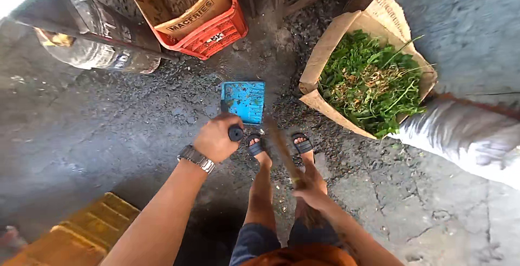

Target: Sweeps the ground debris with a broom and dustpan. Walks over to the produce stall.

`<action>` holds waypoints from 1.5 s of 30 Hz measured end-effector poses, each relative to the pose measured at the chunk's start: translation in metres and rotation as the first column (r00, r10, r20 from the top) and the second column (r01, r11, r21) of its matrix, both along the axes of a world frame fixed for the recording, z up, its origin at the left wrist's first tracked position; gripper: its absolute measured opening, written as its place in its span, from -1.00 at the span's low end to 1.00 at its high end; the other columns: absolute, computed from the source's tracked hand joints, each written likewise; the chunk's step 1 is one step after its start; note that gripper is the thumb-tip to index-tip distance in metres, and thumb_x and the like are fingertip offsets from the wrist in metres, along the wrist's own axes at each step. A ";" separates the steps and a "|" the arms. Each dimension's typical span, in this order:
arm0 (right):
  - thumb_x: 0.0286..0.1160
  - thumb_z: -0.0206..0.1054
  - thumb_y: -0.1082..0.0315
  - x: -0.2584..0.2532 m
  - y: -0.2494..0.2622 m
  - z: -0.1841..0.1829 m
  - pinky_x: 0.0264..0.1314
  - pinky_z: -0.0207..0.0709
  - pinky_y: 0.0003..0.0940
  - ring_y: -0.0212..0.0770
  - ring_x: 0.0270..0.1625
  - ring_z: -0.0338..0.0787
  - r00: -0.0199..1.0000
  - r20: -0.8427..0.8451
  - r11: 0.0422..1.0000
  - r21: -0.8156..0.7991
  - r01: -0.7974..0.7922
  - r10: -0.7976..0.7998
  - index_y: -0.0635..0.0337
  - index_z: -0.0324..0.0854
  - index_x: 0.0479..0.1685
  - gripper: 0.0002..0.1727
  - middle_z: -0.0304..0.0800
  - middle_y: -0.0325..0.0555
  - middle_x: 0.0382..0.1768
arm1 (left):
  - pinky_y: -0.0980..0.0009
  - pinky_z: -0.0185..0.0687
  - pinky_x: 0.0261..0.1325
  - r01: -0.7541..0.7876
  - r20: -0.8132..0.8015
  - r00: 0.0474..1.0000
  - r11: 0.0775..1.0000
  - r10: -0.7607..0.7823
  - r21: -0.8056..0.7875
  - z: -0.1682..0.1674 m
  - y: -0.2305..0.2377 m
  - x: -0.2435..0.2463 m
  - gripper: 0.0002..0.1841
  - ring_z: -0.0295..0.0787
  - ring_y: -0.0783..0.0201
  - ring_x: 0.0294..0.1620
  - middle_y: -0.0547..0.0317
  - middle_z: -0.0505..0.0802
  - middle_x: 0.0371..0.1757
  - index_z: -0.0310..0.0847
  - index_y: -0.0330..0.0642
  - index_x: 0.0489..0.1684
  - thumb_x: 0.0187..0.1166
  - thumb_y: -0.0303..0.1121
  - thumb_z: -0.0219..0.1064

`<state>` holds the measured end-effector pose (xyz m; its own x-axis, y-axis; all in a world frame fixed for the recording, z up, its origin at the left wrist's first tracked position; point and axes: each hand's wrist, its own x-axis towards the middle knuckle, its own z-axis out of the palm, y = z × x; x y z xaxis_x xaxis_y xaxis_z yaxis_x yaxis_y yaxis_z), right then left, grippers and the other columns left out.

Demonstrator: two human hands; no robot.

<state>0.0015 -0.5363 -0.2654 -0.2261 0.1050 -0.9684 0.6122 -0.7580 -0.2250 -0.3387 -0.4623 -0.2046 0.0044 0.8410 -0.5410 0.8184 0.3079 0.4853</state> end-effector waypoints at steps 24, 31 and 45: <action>0.10 0.57 0.34 -0.206 -0.018 -0.078 0.43 0.54 0.25 0.18 0.43 0.66 0.990 0.078 0.992 0.032 -0.120 0.117 0.06 -0.09 0.91 0.20 0.62 0.28 0.43 | -0.14 0.76 0.15 0.024 0.059 0.998 0.999 -0.026 0.032 -0.017 -0.028 -0.069 -0.80 0.84 0.06 0.15 0.11 0.87 0.13 0.81 0.00 -0.11 0.34 -0.35 0.55; 0.26 0.64 0.23 0.004 -0.001 0.171 0.39 0.64 0.18 0.12 0.35 0.75 0.994 0.055 0.979 0.187 0.085 -0.097 -0.14 -0.03 0.92 0.14 0.62 0.22 0.46 | 0.20 0.80 0.29 -0.337 0.386 0.890 0.921 0.244 0.195 0.143 -0.061 -0.092 -0.65 0.86 0.27 0.15 0.10 0.90 0.14 0.78 -0.18 0.07 0.46 -0.16 0.53; 0.86 -0.26 -0.24 0.131 0.059 0.248 -0.66 0.43 -0.45 -0.36 -0.70 0.46 0.533 -0.338 0.581 -0.053 0.812 -0.776 0.09 0.56 0.01 -0.36 0.58 -0.22 -0.55 | -0.02 0.53 0.55 0.653 -0.026 0.754 0.744 -0.656 0.143 0.287 0.037 0.232 -0.69 0.58 0.01 0.57 0.14 0.59 0.65 0.75 0.01 0.16 0.53 -0.14 0.40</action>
